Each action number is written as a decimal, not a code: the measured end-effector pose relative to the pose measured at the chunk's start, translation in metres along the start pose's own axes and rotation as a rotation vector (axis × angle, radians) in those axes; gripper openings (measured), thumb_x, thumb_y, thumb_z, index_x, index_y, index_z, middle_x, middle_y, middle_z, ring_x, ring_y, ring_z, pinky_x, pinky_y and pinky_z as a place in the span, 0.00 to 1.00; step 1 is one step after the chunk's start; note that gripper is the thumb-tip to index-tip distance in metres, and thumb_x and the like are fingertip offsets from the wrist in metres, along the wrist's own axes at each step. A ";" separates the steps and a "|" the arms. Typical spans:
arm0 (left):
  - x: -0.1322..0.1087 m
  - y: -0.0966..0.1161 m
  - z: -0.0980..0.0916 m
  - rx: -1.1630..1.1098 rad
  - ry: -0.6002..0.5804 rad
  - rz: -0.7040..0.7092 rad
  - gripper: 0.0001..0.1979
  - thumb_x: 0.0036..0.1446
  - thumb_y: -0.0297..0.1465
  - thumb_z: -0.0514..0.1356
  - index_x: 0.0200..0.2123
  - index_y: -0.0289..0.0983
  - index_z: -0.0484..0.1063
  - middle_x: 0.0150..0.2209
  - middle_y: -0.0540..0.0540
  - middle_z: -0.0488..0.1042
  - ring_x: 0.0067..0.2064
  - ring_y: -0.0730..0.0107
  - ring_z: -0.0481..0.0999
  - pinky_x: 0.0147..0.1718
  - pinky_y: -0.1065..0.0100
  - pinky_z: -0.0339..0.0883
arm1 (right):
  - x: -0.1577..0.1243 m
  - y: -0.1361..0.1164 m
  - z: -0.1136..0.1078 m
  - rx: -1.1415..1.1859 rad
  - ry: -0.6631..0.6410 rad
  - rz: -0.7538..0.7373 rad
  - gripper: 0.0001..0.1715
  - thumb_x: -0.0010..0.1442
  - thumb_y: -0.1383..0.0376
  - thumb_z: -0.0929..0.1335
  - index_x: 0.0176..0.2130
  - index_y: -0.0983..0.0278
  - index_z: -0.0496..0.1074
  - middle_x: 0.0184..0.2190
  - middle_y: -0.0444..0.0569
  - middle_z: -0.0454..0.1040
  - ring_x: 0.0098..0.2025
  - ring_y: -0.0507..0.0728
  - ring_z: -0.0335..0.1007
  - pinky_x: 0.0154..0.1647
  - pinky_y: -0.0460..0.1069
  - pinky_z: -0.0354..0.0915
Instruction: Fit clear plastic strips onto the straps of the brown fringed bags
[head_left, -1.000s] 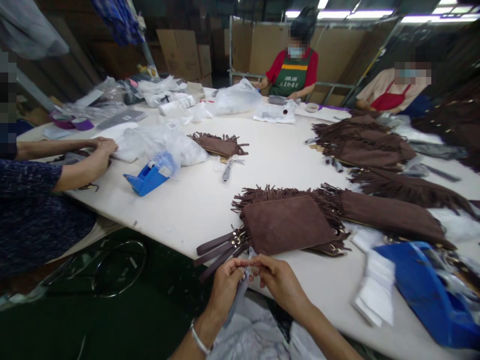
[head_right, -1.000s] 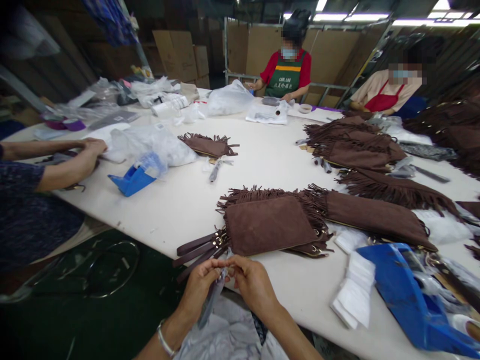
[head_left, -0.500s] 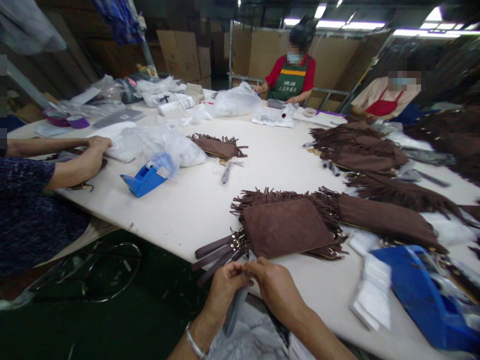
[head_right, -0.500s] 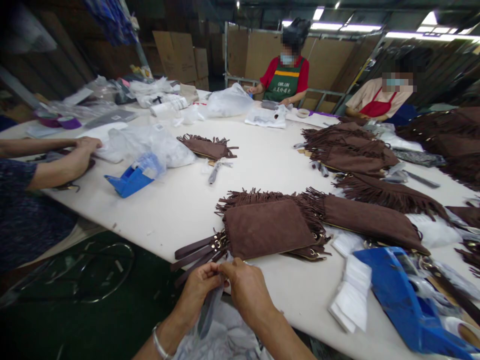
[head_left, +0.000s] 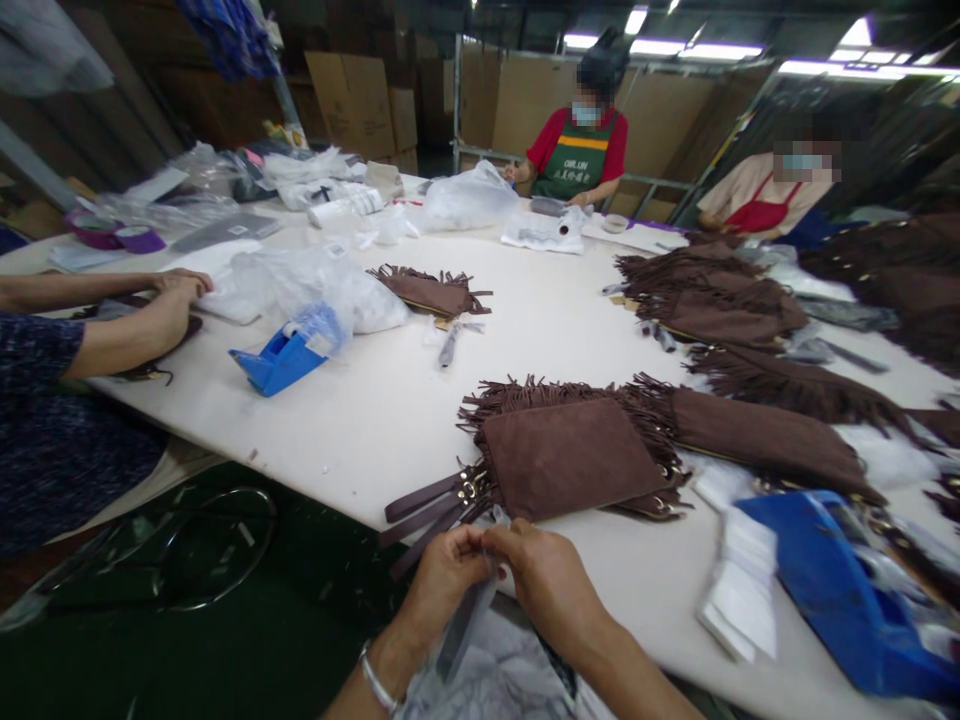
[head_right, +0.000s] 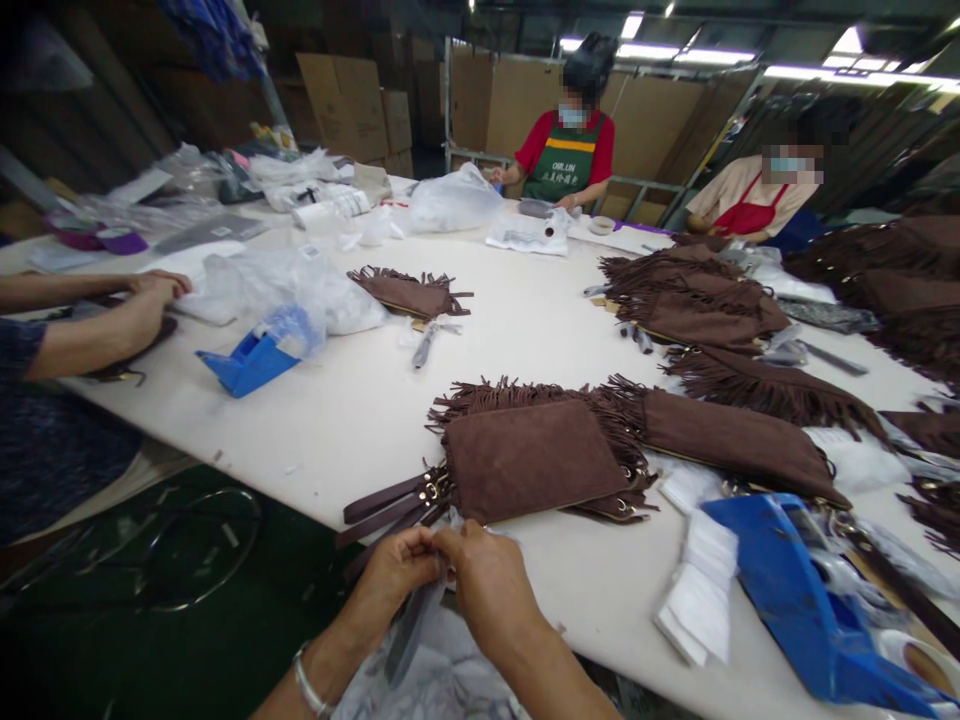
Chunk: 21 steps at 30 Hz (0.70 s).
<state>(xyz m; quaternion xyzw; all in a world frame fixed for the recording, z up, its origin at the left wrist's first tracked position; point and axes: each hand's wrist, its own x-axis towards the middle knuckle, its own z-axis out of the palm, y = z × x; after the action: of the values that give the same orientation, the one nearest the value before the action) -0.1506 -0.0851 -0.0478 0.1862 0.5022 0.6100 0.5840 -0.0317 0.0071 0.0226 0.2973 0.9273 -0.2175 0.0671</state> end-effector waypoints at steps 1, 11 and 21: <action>0.001 -0.001 -0.001 -0.002 -0.003 -0.001 0.09 0.47 0.28 0.67 0.33 0.32 0.75 0.30 0.44 0.78 0.32 0.67 0.75 0.36 0.67 0.66 | 0.000 -0.001 0.000 -0.032 -0.010 0.010 0.19 0.59 0.72 0.63 0.45 0.52 0.71 0.34 0.45 0.74 0.34 0.54 0.71 0.30 0.46 0.51; 0.002 -0.003 0.005 -0.052 0.093 -0.020 0.13 0.39 0.31 0.72 0.30 0.32 0.77 0.31 0.44 0.78 0.33 0.65 0.75 0.35 0.67 0.67 | 0.008 -0.008 -0.002 -0.103 -0.067 0.077 0.24 0.52 0.77 0.64 0.47 0.60 0.64 0.37 0.49 0.77 0.37 0.58 0.75 0.30 0.46 0.56; 0.002 -0.002 0.009 0.066 0.167 -0.011 0.11 0.47 0.35 0.68 0.29 0.33 0.76 0.24 0.46 0.77 0.27 0.70 0.72 0.29 0.71 0.61 | 0.009 0.000 0.002 0.079 -0.008 0.164 0.16 0.57 0.74 0.63 0.45 0.62 0.62 0.32 0.48 0.78 0.33 0.56 0.75 0.28 0.46 0.54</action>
<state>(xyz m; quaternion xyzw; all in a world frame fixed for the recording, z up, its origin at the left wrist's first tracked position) -0.1431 -0.0800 -0.0465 0.1511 0.5701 0.6034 0.5368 -0.0395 0.0112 0.0187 0.3739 0.8902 -0.2487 0.0767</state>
